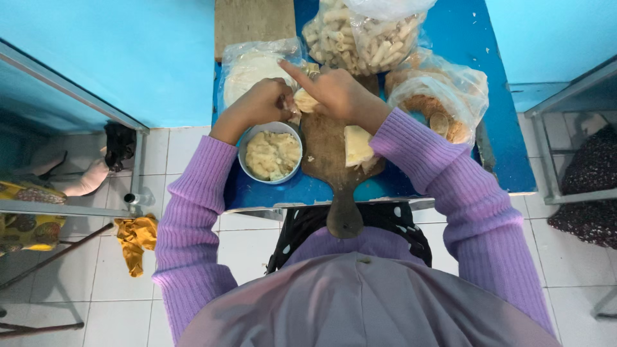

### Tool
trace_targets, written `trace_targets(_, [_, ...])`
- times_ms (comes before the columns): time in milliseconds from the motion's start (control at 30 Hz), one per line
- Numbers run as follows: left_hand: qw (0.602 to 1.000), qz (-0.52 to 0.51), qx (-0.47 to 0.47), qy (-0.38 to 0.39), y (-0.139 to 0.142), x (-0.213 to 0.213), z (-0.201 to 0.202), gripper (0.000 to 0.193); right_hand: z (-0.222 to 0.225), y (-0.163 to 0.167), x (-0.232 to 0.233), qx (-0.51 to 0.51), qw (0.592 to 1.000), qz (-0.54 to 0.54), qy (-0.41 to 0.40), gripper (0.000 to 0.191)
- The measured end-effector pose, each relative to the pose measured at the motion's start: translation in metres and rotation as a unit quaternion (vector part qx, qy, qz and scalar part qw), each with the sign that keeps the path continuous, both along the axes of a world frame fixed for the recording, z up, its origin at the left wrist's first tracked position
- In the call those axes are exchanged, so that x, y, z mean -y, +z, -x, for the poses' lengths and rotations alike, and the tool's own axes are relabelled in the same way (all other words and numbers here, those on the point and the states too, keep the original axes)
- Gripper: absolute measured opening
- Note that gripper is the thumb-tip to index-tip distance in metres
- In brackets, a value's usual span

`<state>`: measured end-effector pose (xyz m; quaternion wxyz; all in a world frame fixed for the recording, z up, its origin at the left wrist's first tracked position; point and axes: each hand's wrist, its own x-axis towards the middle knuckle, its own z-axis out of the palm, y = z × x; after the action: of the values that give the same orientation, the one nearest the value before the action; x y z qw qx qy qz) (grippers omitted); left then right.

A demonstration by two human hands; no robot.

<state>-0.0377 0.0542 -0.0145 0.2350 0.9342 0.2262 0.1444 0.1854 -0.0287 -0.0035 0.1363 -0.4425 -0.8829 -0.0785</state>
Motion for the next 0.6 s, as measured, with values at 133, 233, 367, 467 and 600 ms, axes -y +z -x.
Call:
trace_targets(133, [0.998, 0.050, 0.020, 0.021, 0.002, -0.002, 0.005, 0.019, 0.009, -0.012, -0.006, 0.113, 0.992, -0.025, -0.052, 0.101])
trace_targets(233, [0.995, 0.092, 0.024, 0.042, 0.002, -0.006, 0.008, 0.013, 0.006, -0.015, -0.012, 0.065, 0.995, -0.069, -0.043, 0.104])
trace_targets(367, [0.994, 0.064, 0.090, 0.018, 0.003, -0.011, 0.015, 0.012, -0.013, -0.006, -0.022, -0.118, 0.989, 0.019, -0.087, 0.111])
trace_targets(467, [0.979, 0.134, 0.146, 0.042, 0.003, -0.013, 0.020, 0.016, -0.023, 0.001, -0.022, -0.171, 0.979, 0.019, -0.113, 0.112])
trace_targets(600, [0.949, 0.197, 0.227, 0.101, 0.003, -0.016, 0.027, 0.018, -0.029, 0.007, -0.020, -0.253, 0.961, -0.028, -0.110, 0.112])
